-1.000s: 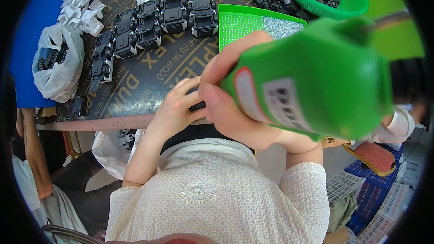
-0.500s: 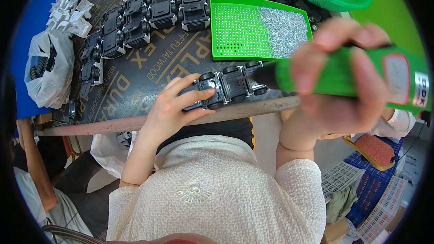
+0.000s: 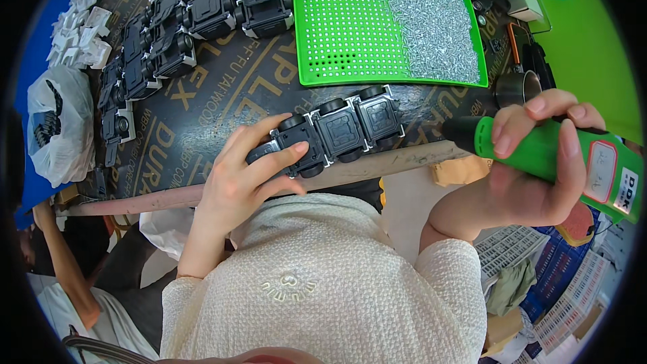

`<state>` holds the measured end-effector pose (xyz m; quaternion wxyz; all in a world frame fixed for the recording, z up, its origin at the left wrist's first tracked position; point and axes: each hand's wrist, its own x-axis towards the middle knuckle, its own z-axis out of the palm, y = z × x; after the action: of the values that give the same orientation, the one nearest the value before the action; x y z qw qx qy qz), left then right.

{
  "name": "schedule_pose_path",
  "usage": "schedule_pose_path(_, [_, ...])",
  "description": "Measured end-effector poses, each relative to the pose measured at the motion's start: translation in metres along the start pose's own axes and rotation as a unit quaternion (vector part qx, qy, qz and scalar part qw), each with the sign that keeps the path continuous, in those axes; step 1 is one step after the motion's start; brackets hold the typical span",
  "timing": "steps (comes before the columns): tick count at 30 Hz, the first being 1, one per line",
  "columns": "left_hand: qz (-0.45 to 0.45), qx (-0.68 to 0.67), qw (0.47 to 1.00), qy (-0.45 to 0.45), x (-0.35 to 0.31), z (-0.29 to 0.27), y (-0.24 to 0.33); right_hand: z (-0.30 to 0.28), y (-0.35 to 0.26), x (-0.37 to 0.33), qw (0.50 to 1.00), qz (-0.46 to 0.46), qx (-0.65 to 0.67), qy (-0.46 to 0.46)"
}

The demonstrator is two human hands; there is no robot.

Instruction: The person assembles toy car parts by hand, securing them with screws using an electric screwdriver.

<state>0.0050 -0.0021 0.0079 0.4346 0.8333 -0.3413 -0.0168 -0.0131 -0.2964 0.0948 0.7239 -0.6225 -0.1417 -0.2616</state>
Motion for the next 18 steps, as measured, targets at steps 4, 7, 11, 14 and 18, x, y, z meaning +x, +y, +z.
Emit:
schedule_pose_path(4, [0.013,0.026,1.0,-0.008,0.005,-0.008,0.009,0.014,0.004,0.0,1.0,0.004,0.01,0.0])
schedule_pose_path(7, [0.001,-0.019,0.999,0.037,0.007,-0.011,0.014,0.016,0.005,0.0,1.0,-0.002,0.025,-0.007])
schedule_pose_path(11, [0.047,-0.061,0.995,0.061,0.012,-0.004,0.016,0.018,0.007,0.0,1.0,-0.014,0.021,0.001])
schedule_pose_path(14, [0.118,-0.005,0.991,0.055,0.014,-0.003,0.016,0.024,0.008,0.0,0.999,0.003,0.013,0.047])
schedule_pose_path(18, [0.144,-0.02,0.983,0.112,0.014,0.006,0.014,0.025,0.012,-0.001,0.999,-0.021,-0.005,0.04])
